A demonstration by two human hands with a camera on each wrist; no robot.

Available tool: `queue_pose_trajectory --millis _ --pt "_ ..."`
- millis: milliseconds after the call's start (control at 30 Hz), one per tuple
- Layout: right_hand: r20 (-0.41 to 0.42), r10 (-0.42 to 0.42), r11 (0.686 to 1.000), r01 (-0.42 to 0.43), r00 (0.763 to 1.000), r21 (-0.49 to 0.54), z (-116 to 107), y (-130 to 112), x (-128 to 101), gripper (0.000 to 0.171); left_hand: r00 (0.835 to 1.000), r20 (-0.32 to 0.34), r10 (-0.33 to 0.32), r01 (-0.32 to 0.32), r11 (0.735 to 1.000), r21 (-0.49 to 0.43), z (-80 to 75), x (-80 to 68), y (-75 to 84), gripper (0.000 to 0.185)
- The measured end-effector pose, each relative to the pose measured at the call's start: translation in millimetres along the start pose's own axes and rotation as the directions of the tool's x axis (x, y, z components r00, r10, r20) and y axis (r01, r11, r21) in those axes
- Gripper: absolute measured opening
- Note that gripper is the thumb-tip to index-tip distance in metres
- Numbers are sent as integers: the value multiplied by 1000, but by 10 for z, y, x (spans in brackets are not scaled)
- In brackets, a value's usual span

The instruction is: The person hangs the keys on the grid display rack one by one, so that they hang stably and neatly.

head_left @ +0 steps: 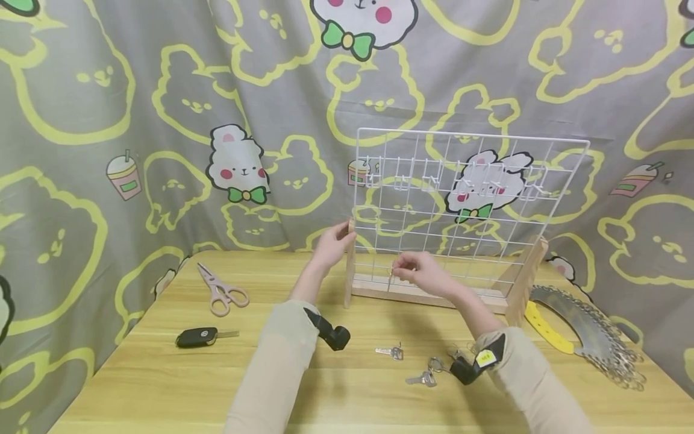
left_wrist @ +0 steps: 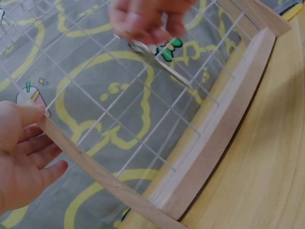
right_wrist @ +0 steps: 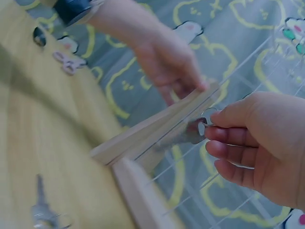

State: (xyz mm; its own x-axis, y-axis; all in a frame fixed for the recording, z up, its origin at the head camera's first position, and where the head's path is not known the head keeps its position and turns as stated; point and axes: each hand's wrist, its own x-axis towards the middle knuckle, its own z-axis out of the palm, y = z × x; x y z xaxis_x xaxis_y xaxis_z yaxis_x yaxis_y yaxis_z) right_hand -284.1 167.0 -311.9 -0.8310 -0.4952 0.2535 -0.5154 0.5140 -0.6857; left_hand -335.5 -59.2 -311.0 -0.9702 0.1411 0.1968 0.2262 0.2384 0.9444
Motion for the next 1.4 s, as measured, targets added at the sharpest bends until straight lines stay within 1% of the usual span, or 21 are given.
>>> queue_pose_trajectory --millis 233,500,733,867,1000,1200,1400 --pt "-91 53 996 -59 994 -64 -277 -284 116 13 1000 8 0 0 1000 10 9 -2 -6 51" --pt "-166 12 997 -24 986 -71 -465 -542 303 17 1000 -7 2 -2 1000 -6 12 -4 -18 47" --pt "-182 -56 993 36 982 -115 -525 -773 446 15 1000 -15 2 -2 1000 -4 18 -8 -20 48" --pt "-168 -43 991 22 985 -129 -549 -889 524 16 1000 -14 -2 2 1000 -16 16 -6 -10 48" --pt "-175 -22 994 3 984 -108 -560 -985 587 16 1000 -12 -3 3 1000 -17 12 -8 -7 49" --pt "-200 7 1000 -13 980 -28 -552 -1105 652 16 1000 -18 -2 1 1000 -19 20 3 -20 47" --pt "-225 59 998 -53 973 33 -524 -1158 681 19 1000 -20 6 -7 1000 -15 27 4 -21 47"
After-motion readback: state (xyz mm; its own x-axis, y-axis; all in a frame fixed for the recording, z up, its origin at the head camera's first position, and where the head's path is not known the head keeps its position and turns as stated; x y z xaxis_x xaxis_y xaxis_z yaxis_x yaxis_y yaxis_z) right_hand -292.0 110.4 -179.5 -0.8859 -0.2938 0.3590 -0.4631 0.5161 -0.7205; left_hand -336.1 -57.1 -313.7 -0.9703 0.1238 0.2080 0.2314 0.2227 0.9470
